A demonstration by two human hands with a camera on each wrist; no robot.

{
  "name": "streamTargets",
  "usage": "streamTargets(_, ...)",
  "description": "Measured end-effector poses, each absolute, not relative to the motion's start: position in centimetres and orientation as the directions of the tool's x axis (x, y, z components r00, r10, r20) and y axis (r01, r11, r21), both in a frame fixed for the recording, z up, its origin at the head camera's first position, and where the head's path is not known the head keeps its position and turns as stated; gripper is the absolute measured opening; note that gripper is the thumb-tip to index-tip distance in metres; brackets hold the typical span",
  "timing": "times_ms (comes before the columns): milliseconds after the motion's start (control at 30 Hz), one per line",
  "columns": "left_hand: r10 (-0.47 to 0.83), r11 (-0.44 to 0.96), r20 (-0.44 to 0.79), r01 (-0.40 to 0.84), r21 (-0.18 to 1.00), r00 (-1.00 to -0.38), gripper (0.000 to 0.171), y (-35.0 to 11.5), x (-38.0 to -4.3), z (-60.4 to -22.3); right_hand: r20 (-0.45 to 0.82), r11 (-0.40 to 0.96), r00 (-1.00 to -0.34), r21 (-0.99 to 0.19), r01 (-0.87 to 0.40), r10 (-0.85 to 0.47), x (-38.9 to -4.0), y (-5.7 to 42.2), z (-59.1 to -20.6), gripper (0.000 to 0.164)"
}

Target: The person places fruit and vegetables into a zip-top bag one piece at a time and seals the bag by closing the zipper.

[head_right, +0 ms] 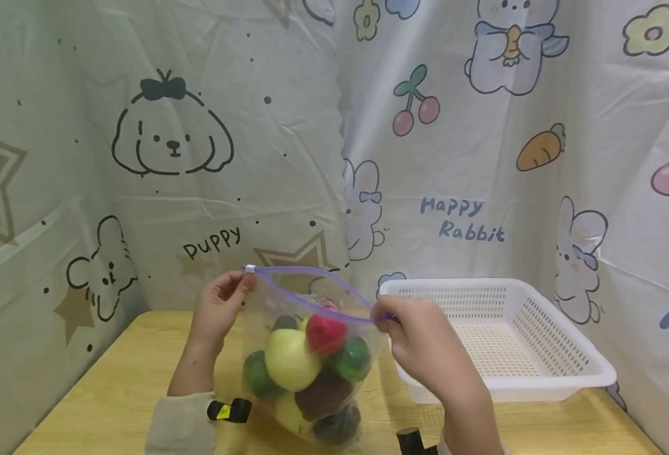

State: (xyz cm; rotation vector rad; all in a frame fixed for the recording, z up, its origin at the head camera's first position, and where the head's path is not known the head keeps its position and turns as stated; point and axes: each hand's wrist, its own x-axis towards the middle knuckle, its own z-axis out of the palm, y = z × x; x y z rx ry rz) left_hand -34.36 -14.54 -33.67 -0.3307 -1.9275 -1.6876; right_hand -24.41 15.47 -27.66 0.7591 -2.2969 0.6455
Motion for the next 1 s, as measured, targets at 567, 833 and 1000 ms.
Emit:
streamTargets(567,0.152,0.364,0.538,0.553,0.749,-0.829,0.015,-13.7,-32.7,-32.4,0.707,0.771,-0.695,-0.367,-0.520,-0.132,-26.8,15.2,-28.7,0.017)
streamTargets(833,0.038,0.495,0.519,0.467,0.733,-0.854,0.012,-16.0,-32.3,-32.5,0.624,0.807,-0.776,-0.409,-0.425,-0.093,-26.9,17.8,-28.4,0.014)
streamTargets(1000,0.133,0.500,0.526,0.515,0.696,-0.840,0.011,-16.4,-31.9,-32.1,0.635,0.785,-0.759,-0.395,-0.478,-0.143,-27.1,18.2,-28.4,0.020)
